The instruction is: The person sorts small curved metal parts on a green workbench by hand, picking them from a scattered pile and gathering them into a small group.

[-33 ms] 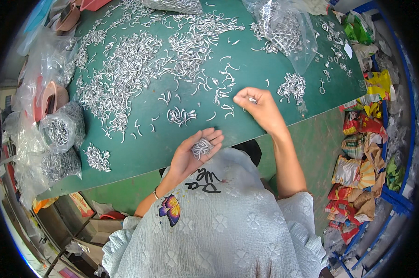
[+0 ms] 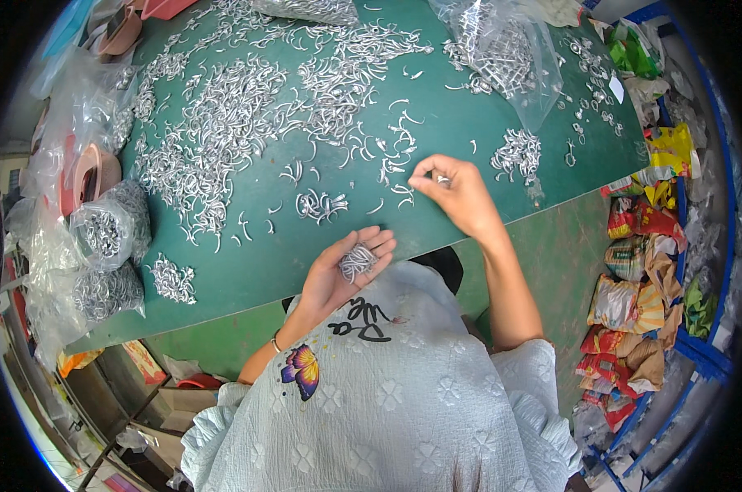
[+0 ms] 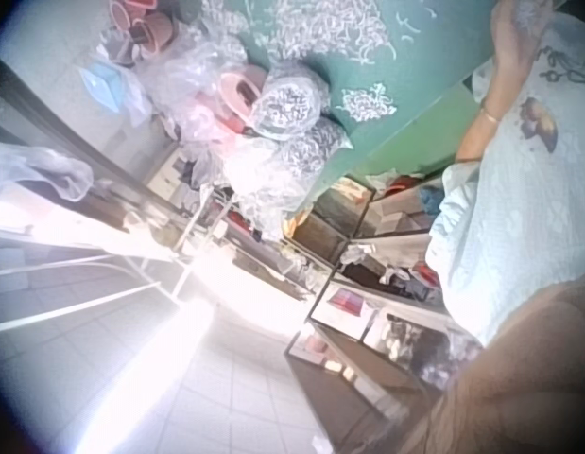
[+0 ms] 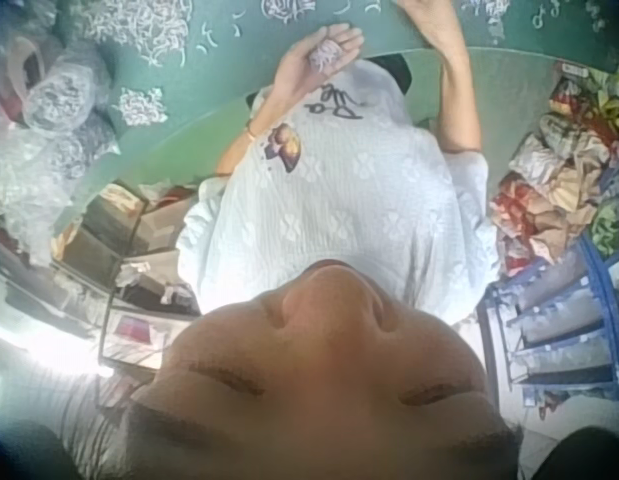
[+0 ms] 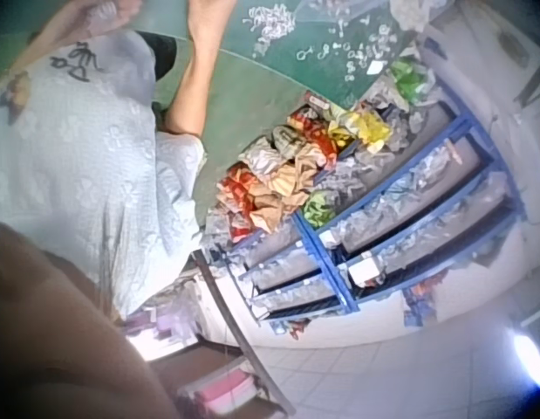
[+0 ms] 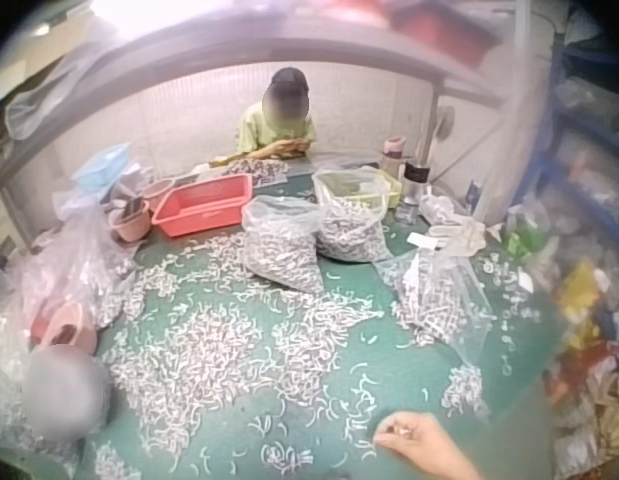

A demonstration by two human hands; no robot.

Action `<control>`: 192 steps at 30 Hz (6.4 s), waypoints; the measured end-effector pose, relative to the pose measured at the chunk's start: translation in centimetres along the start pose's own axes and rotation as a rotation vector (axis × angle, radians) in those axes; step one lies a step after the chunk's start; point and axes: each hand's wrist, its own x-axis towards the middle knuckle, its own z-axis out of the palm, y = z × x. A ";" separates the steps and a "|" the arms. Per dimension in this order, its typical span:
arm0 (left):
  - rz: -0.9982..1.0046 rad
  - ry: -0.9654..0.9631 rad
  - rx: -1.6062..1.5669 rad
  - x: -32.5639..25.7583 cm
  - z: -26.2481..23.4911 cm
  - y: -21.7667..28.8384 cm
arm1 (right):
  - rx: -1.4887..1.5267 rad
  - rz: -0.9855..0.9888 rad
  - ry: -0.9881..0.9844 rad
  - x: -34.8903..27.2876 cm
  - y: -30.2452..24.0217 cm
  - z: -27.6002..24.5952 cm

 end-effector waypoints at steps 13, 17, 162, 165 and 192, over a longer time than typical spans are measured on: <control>0.001 0.005 -0.006 -0.2 -0.2 0.0 | -0.669 0.131 0.152 -0.3 -1.8 -0.4; -0.002 0.002 -0.004 -0.1 -0.2 -0.1 | -0.618 0.030 0.104 -0.7 -1.6 1.6; -0.042 -0.022 -0.134 3.0 1.5 1.0 | -0.638 -0.055 -0.097 5.6 0.4 -2.5; -0.039 -0.017 -0.148 2.9 1.3 1.1 | 0.156 0.147 -0.270 5.4 0.5 -4.2; -0.040 -0.025 -0.146 2.7 1.5 1.1 | 1.429 0.271 -0.524 6.9 -0.3 -2.1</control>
